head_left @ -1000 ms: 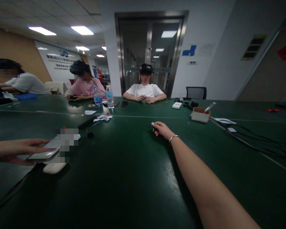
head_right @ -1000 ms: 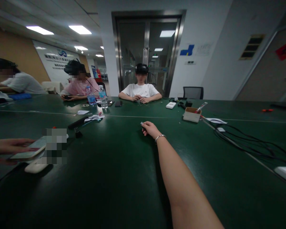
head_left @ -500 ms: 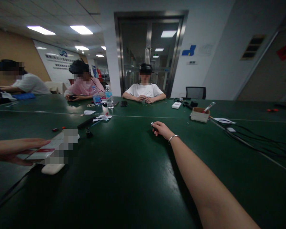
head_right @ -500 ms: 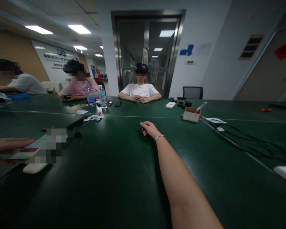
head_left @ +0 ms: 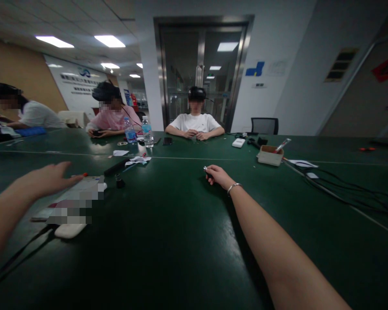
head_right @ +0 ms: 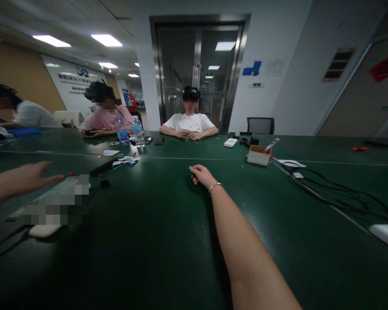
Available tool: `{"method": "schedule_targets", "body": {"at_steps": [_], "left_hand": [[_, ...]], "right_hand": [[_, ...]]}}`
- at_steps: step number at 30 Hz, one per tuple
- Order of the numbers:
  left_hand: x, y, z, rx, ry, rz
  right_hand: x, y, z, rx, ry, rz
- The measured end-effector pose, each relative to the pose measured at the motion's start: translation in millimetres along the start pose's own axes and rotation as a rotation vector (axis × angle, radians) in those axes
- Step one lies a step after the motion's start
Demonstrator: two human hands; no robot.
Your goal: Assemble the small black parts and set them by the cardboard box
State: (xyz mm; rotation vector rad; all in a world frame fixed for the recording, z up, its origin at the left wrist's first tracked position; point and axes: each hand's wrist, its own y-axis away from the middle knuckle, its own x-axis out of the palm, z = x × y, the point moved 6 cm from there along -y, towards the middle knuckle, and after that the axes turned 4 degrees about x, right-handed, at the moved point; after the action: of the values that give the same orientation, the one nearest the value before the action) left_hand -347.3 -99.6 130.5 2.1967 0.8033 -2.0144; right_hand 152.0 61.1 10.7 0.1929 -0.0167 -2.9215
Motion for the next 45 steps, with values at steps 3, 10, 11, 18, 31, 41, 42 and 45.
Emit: {"method": "schedule_targets", "body": {"at_steps": [3, 10, 11, 18, 31, 41, 42, 45], "left_hand": [[-9.7, 5.3, -91.7, 0.251, -0.022, -0.202], [60.7, 63.4, -341.6, 0.832, 0.264, 0.01], [74.4, 66.1, -364.4, 0.844, 0.326, 0.047], [138.8, 54.3, -405.5, 0.682, 0.95, 0.083], [169.1, 45.7, -384.4, 0.518, 1.317, 0.215], [173.2, 47.3, -382.0, 0.467, 1.31, 0.242], [173.9, 47.2, -381.4, 0.448, 1.323, 0.251], [176.4, 45.3, -381.4, 0.39, 1.381, 0.293]], "right_hand": [[1.5, 1.2, 1.4, -0.003, 0.02, 0.008], [1.6, 0.3, 0.5, -0.047, -0.001, 0.008], [1.2, -0.1, 0.3, -0.055, -0.008, 0.007], [-4.0, -1.8, 0.3, -0.094, -0.036, -0.029], [-8.0, 1.4, -3.8, 0.021, -0.279, -0.019], [-12.1, 3.4, -3.8, 0.029, -0.439, -0.001], [-12.0, 3.9, -3.5, 0.025, -0.438, 0.008], [-12.8, 4.5, -3.5, 0.016, -0.443, 0.011]]}}
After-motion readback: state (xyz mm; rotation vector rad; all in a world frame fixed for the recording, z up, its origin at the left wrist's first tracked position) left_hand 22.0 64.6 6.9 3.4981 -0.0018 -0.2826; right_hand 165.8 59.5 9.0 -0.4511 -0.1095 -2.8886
